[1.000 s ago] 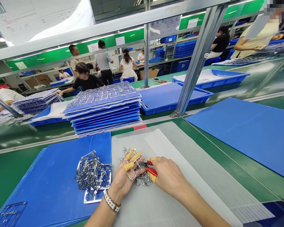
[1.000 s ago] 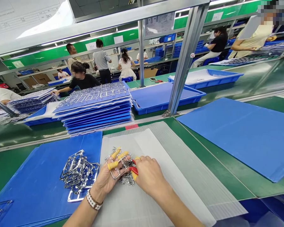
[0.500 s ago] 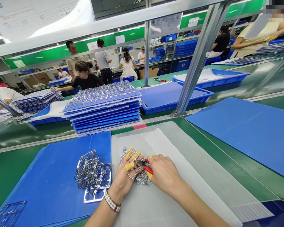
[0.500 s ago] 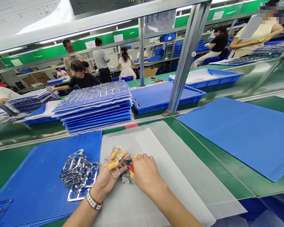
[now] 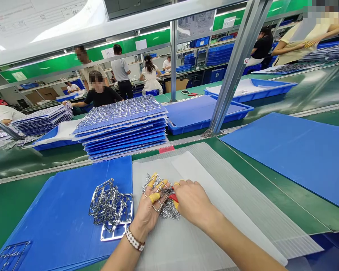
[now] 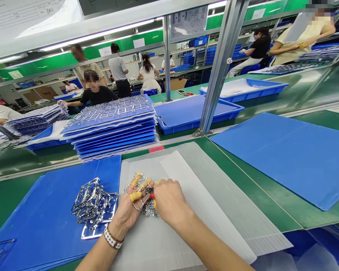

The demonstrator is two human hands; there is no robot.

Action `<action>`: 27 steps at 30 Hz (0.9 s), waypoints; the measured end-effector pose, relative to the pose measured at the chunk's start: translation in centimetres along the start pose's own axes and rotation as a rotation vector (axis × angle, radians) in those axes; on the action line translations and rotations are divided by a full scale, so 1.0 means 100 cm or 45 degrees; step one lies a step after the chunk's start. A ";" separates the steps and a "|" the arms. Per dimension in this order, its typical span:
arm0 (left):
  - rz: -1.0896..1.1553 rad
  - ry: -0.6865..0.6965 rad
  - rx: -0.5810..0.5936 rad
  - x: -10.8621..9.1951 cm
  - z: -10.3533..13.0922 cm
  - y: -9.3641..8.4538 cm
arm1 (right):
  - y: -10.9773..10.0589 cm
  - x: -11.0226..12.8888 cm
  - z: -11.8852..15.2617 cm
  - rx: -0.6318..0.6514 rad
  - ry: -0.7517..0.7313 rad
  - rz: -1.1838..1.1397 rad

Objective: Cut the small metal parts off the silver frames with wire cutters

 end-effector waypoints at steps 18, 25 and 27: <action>0.379 -0.020 0.006 -0.004 -0.002 0.000 | 0.012 -0.012 0.015 -0.190 -0.070 -0.381; 0.327 0.050 -0.097 -0.005 -0.001 -0.011 | 0.012 0.006 0.015 -0.205 -0.174 -0.349; 0.250 0.105 -0.125 -0.008 -0.001 -0.014 | 0.008 0.014 0.014 -0.193 -0.181 -0.263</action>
Point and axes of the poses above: each hand's wrist, its own z-axis away from the middle knuckle, its own y-axis out of the palm, x = y × z, the point moved 10 cm from there along -z, towards the middle knuckle, and after that the axes turned 15 degrees about x, right-handed, at the moved point
